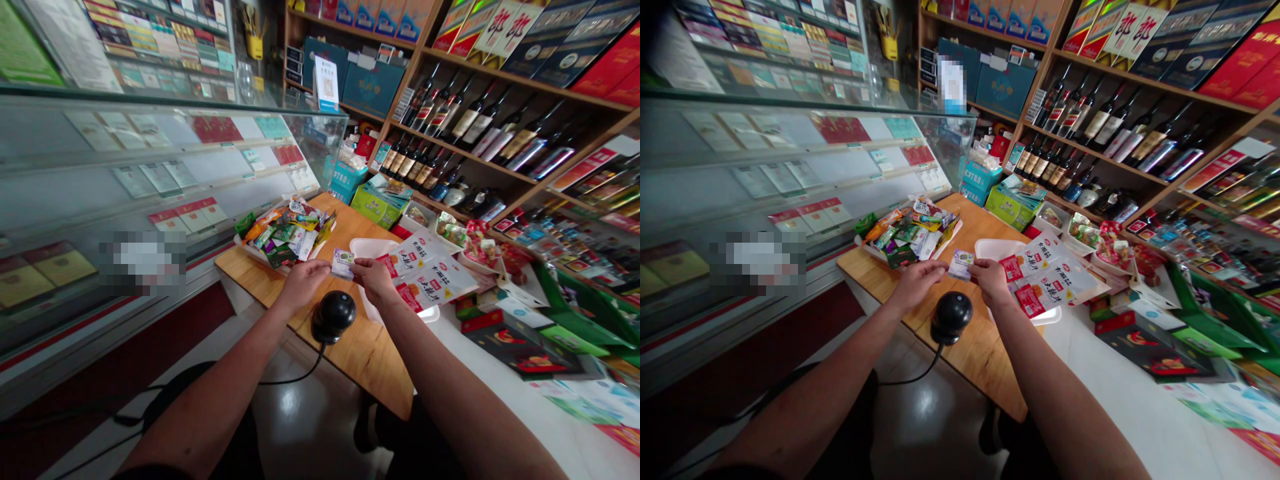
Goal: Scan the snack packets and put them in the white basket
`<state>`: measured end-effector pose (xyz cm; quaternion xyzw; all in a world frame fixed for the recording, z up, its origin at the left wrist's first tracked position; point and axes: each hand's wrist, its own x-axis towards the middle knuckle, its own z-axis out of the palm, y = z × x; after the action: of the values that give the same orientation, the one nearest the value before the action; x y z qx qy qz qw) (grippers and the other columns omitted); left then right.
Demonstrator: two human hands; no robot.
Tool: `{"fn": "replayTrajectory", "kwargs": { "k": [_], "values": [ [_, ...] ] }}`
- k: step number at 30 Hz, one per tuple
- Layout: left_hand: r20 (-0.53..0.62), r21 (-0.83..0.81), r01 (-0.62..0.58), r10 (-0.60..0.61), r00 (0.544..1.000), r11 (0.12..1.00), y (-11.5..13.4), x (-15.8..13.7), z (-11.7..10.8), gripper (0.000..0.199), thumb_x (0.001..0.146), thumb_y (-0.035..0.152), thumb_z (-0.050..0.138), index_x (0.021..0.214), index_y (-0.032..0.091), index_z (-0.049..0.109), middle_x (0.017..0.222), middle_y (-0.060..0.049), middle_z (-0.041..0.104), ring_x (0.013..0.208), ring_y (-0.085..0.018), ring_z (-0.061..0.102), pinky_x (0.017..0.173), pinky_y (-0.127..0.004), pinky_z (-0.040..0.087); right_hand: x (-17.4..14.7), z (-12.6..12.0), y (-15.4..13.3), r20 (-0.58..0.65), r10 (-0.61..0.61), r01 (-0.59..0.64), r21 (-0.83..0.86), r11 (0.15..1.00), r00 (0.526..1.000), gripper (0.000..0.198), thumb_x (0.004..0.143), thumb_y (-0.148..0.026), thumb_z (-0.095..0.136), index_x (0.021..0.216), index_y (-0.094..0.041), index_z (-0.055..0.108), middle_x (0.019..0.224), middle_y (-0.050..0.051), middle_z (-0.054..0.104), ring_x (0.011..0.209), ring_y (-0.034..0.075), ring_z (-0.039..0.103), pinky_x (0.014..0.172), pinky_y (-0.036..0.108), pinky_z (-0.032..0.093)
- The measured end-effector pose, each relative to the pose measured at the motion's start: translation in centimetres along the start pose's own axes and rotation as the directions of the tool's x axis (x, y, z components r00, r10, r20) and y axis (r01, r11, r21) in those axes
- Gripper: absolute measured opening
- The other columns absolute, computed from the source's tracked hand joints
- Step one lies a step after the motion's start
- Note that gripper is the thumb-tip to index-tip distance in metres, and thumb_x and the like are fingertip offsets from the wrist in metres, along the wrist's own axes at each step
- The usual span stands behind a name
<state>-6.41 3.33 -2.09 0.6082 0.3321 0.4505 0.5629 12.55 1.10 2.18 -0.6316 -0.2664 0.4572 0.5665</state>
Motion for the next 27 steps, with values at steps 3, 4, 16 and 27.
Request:
{"fn": "replayTrajectory", "kwargs": {
  "k": [3,4,16,27],
  "values": [
    [0.028,0.03,-0.004,0.003,1.0,1.0,-0.3,0.1,0.3,0.037,0.092,0.046,0.058,0.107,0.016,0.073,0.108,-0.009,0.073,0.101,-0.022,0.066,0.086,-0.031,0.051,0.1,-0.5,0.6,0.006,0.006,-0.006,-0.017,1.0,1.0,0.02,0.063,-0.008,0.075,0.08,-0.013,0.064,0.079,0.005,0.07,0.066,0.017,0.067,0.066,0.031,0.06],
    [0.032,0.037,0.0,-0.001,0.999,0.999,-0.5,0.1,0.3,0.038,0.093,0.047,0.057,0.106,0.016,0.074,0.107,-0.009,0.073,0.101,-0.022,0.066,0.085,-0.031,0.051,0.2,-0.7,0.8,0.002,0.006,-0.006,-0.018,1.0,1.0,0.021,0.063,-0.008,0.075,0.08,-0.013,0.065,0.079,0.005,0.071,0.067,0.017,0.068,0.067,0.031,0.06],
    [0.044,0.16,0.018,-0.026,0.999,0.987,0.0,-0.1,0.9,0.043,0.092,0.051,0.051,0.088,0.014,0.072,0.091,-0.007,0.07,0.088,-0.02,0.062,0.079,-0.03,0.047,1.0,-2.2,3.1,-0.037,-0.037,0.034,-0.057,0.998,0.999,0.028,0.06,-0.014,0.079,0.086,-0.014,0.066,0.08,0.004,0.072,0.07,0.017,0.068,0.069,0.031,0.058],
    [0.044,0.174,-0.002,-0.005,0.999,0.985,-0.2,0.0,1.3,0.041,0.093,0.051,0.051,0.09,0.017,0.074,0.092,-0.005,0.072,0.09,-0.021,0.064,0.084,-0.031,0.047,1.3,-2.7,3.5,-0.063,-0.066,0.06,-0.086,0.994,0.996,0.032,0.061,-0.016,0.078,0.091,-0.012,0.067,0.076,0.003,0.07,0.067,0.015,0.066,0.066,0.028,0.057]
  ]
}}
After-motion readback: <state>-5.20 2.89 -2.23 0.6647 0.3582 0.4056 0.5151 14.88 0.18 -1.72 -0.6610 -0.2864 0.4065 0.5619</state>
